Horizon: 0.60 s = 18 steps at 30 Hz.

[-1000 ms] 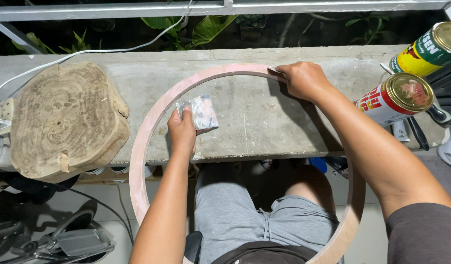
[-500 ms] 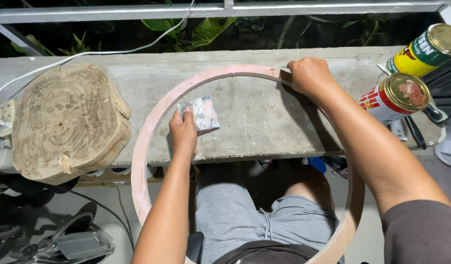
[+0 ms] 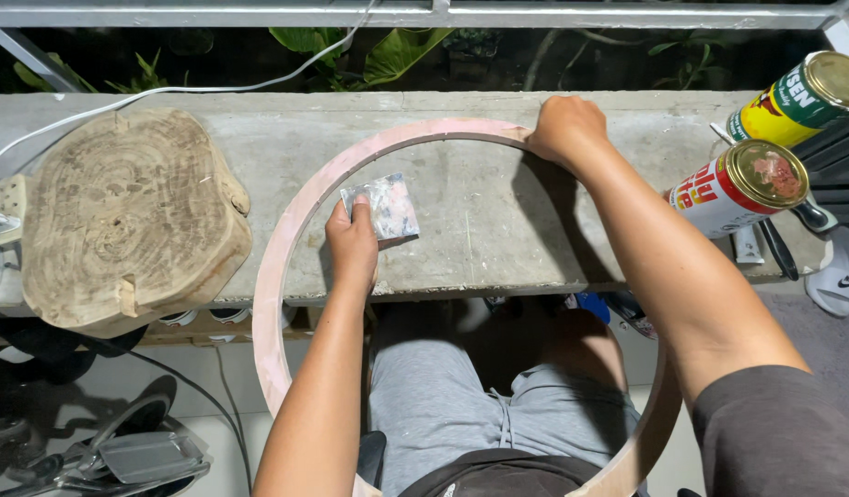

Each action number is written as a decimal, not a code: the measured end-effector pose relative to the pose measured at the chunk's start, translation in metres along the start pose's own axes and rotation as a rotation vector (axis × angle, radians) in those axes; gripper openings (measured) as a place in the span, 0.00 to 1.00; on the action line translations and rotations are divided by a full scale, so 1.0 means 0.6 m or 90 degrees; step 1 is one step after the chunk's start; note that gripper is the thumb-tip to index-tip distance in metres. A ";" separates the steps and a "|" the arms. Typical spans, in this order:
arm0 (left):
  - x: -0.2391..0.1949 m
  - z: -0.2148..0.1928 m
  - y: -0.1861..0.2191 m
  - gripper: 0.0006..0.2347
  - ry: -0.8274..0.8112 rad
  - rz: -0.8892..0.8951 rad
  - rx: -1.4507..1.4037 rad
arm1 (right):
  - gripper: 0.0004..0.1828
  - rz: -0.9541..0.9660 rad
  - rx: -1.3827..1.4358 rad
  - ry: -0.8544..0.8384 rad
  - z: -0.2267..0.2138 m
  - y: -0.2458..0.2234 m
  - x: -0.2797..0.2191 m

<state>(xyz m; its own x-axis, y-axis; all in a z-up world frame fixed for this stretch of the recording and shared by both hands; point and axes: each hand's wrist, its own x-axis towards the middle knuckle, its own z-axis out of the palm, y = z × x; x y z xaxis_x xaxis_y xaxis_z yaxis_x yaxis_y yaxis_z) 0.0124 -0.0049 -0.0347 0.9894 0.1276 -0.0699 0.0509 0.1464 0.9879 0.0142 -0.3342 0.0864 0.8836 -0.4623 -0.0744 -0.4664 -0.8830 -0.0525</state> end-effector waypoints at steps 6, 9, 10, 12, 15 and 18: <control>-0.007 0.002 0.008 0.07 -0.010 0.005 -0.017 | 0.22 0.005 0.019 -0.015 -0.015 -0.082 -0.008; -0.022 0.004 0.041 0.11 -0.031 -0.015 0.120 | 0.19 0.026 -0.024 -0.049 -0.017 -0.125 0.007; -0.027 0.003 0.049 0.11 -0.028 -0.016 0.120 | 0.19 0.023 -0.024 -0.050 -0.017 -0.138 0.006; -0.036 0.003 0.066 0.12 -0.009 -0.058 0.215 | 0.18 0.000 -0.021 -0.048 -0.018 -0.164 0.006; -0.035 0.004 0.069 0.11 -0.019 -0.075 0.163 | 0.17 -0.015 -0.047 -0.051 -0.012 -0.193 0.013; -0.047 0.002 0.097 0.13 -0.010 -0.094 0.265 | 0.18 -0.027 -0.053 -0.038 -0.002 -0.204 0.031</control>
<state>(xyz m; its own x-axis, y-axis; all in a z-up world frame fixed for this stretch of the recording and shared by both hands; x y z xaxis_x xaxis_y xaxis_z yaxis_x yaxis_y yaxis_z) -0.0123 -0.0009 0.0248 0.9692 0.1191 -0.2154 0.2390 -0.2461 0.9393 0.0877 -0.2351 0.0929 0.8975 -0.4203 -0.1333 -0.4208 -0.9068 0.0258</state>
